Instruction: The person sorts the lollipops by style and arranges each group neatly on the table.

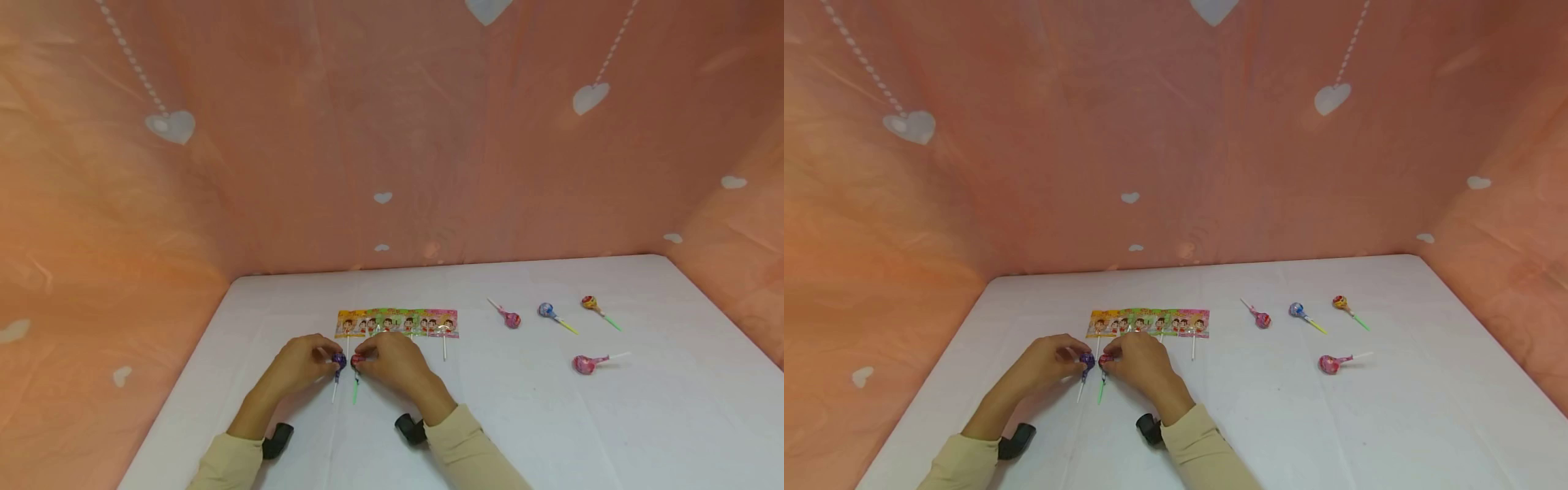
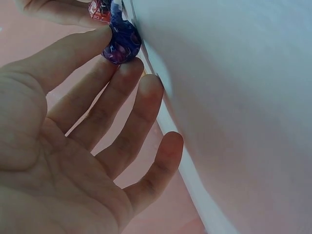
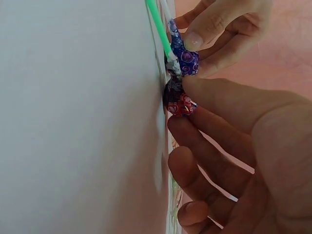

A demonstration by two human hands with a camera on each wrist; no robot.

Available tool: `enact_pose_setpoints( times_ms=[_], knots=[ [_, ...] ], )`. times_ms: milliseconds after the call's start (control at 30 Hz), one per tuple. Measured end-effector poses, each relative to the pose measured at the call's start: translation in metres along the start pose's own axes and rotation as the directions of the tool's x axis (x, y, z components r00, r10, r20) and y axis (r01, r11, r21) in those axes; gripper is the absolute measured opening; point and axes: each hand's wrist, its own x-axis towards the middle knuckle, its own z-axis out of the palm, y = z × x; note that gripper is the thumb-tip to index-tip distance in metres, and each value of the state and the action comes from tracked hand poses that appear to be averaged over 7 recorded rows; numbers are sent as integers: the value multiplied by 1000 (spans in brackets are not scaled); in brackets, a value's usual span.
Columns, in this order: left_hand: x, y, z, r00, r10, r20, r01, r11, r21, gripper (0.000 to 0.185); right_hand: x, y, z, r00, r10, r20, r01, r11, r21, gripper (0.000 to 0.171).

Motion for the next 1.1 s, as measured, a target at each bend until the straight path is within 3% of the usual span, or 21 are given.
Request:
enact_pose_setpoints(
  times_ms=[333,667,900,1100],
  knots=[
    [1,0,0,1000,14,-15,-14,1000,19,21,-1,-2,-1,1000,1,5,-1,1000,-10,16],
    [-2,1,2,1000,0,-13,0,1000,3,22,-9,0,-11,998,56,-4,-56,998,-10,22],
    [-3,3,2,1000,-22,-22,22,999,27,23,-25,17,-43,994,100,-48,-98,994,37,26],
    [-5,3,1,1000,-25,-18,26,1000,11,22,-37,41,-86,986,130,-106,-132,991,-14,27]
  ],
)
